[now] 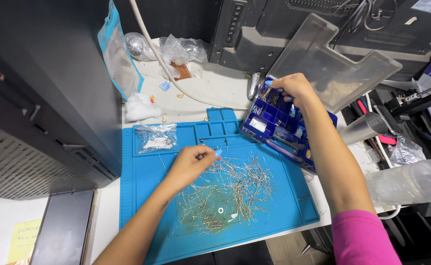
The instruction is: The person sits on the floor and organizes a pile of thin, copper-colored wires on a blue cutting mat. They pick up individual wires, separate them, and place them into a blue compartmentalized storage box.
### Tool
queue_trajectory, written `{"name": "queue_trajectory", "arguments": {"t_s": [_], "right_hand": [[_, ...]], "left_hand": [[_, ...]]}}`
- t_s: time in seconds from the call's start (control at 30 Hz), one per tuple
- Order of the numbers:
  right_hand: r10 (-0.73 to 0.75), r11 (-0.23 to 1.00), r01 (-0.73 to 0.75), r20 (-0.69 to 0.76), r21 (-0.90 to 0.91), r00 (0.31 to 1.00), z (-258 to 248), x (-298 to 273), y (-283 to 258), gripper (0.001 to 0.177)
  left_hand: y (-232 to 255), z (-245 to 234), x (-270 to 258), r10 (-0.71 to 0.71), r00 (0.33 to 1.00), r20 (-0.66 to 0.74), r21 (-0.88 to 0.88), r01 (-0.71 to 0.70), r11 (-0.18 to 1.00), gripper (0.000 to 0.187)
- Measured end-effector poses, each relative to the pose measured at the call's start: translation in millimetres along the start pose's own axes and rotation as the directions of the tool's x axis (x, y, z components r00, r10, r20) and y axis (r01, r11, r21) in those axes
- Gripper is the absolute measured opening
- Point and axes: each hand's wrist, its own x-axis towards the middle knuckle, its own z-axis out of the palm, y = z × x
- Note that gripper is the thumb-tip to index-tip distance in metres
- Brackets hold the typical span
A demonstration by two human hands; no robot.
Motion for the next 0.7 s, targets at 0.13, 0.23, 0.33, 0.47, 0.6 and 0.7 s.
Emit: {"name": "queue_trajectory", "arguments": {"t_s": [0.13,0.23,0.33,0.47,0.6,0.7], "right_hand": [[-0.044,0.972,0.025,-0.076,-0.235,0.996,3.1,24.3,20.9,0.022],[-0.167,0.962,0.139,-0.104,-0.234,0.980,3.6,3.2,9.4,0.017],[-0.170,0.954,0.145,-0.076,-0.262,0.983,-2.8,-15.8,3.9,0.012],[-0.530,0.821,0.530,0.064,-0.212,0.846,-4.9,-77.3,8.7,0.017],[-0.649,0.678,0.722,0.349,-0.138,0.676,6.8,-158.9,18.9,0.010],[-0.626,0.626,0.771,0.513,-0.119,0.587,20.7,-209.0,18.8,0.013]], "left_hand": [[6.0,-2.3,-0.8,-0.012,0.999,-0.047,0.004,0.012,1.000,0.020],[19.7,-5.5,-6.8,-0.018,0.996,-0.083,0.012,0.019,1.000,0.017],[16.6,-9.4,-4.8,-0.055,0.997,-0.056,0.141,0.062,0.988,0.025],[-4.8,-8.8,2.6,0.004,0.994,-0.113,0.162,0.014,0.987,0.018],[-0.9,-14.5,-1.8,0.207,0.974,-0.094,0.310,-0.169,0.935,0.010],[-5.5,-17.8,-1.2,0.328,0.945,0.013,0.653,-0.256,0.713,0.009]]}}
